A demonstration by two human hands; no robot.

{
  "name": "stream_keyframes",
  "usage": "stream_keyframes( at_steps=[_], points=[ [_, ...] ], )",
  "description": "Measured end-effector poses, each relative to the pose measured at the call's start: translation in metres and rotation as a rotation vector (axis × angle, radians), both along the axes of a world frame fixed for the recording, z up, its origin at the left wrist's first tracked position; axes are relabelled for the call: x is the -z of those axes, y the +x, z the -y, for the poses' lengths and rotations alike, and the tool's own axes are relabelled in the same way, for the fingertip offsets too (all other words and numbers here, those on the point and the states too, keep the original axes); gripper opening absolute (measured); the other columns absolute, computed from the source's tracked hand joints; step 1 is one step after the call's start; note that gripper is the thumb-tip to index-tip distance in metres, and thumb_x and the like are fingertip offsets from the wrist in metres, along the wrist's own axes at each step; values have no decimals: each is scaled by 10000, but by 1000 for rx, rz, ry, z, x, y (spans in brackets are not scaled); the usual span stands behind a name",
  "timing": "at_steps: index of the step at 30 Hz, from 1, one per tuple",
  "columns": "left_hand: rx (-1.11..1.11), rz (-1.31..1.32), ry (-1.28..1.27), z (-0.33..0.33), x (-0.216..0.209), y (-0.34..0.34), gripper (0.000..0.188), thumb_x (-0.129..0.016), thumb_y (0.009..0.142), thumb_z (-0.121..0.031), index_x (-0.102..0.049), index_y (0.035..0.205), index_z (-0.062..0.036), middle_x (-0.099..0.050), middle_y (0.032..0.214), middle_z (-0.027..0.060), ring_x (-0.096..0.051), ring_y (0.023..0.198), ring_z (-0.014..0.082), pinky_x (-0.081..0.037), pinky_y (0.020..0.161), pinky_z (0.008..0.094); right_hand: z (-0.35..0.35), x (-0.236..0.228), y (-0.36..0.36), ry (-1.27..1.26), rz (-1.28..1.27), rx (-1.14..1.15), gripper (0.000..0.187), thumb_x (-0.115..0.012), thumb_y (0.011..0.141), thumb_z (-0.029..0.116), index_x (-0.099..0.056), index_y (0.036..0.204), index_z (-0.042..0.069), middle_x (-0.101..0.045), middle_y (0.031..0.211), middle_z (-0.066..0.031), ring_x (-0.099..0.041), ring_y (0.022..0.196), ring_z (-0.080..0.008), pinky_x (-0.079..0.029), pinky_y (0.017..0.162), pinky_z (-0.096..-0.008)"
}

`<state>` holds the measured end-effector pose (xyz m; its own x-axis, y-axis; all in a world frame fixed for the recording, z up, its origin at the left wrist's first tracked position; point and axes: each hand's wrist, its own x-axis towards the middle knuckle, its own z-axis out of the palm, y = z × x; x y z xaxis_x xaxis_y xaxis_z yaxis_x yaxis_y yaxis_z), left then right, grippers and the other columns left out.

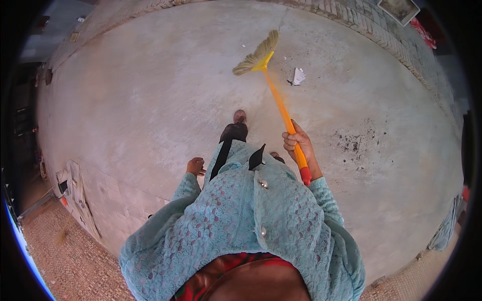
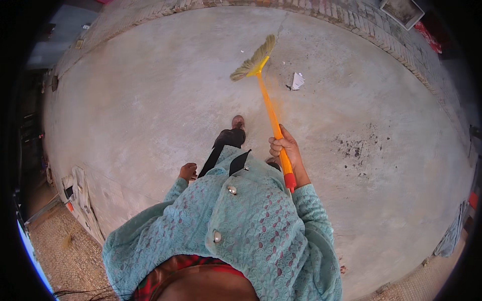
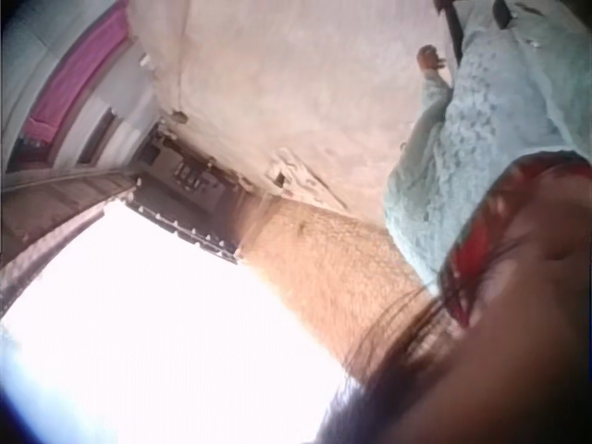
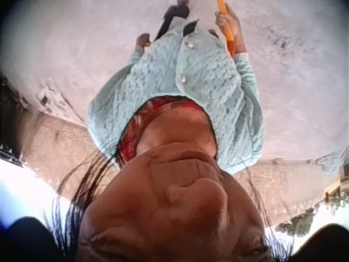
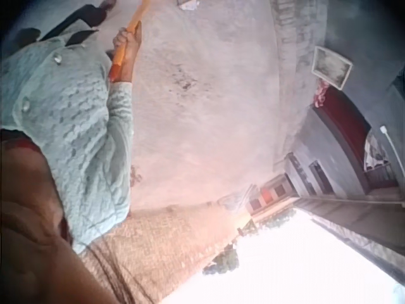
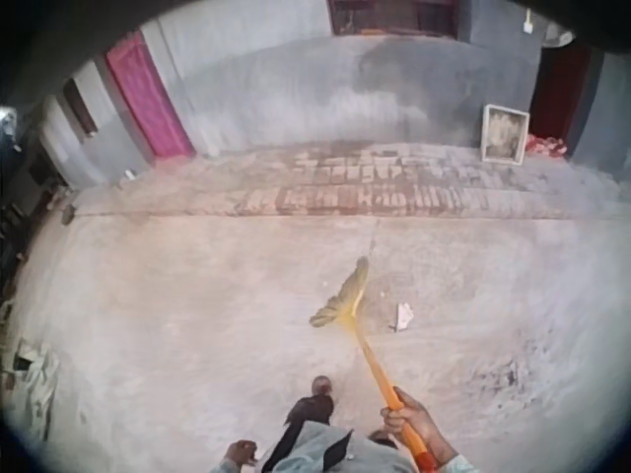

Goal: The person sweeps a concrete rooftop terrace using a yellow broom. They move around the area, sweeping debris and dust into piles, occasionally adjusting their position to cover different sections of the floor.

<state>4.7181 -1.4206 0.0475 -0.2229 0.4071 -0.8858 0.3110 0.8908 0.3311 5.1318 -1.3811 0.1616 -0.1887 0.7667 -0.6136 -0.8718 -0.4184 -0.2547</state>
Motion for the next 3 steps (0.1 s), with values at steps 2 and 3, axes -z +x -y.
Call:
stream_keyframes(
  at_steps=[2,3],
  points=[
    [-24,36,5,-30,13,0,287,-517,725,-184,-511,990,-73,-513,660,77,-561,484,209,-468,403,338,-35,20,-13,-56,-65,-45,676,-464,677,-48,-207,1267,160,-449,751,-101,-347,439,-43,-329,412,-149],
    [-44,62,25,-45,23,2,290,-521,724,-190,-510,991,-76,-513,663,82,-562,488,215,-469,405,343,-51,31,-15,-74,-93,-70,687,-468,677,-45,-194,1272,163,-457,772,-114,-355,444,-45,-334,417,-152]
  ],
)
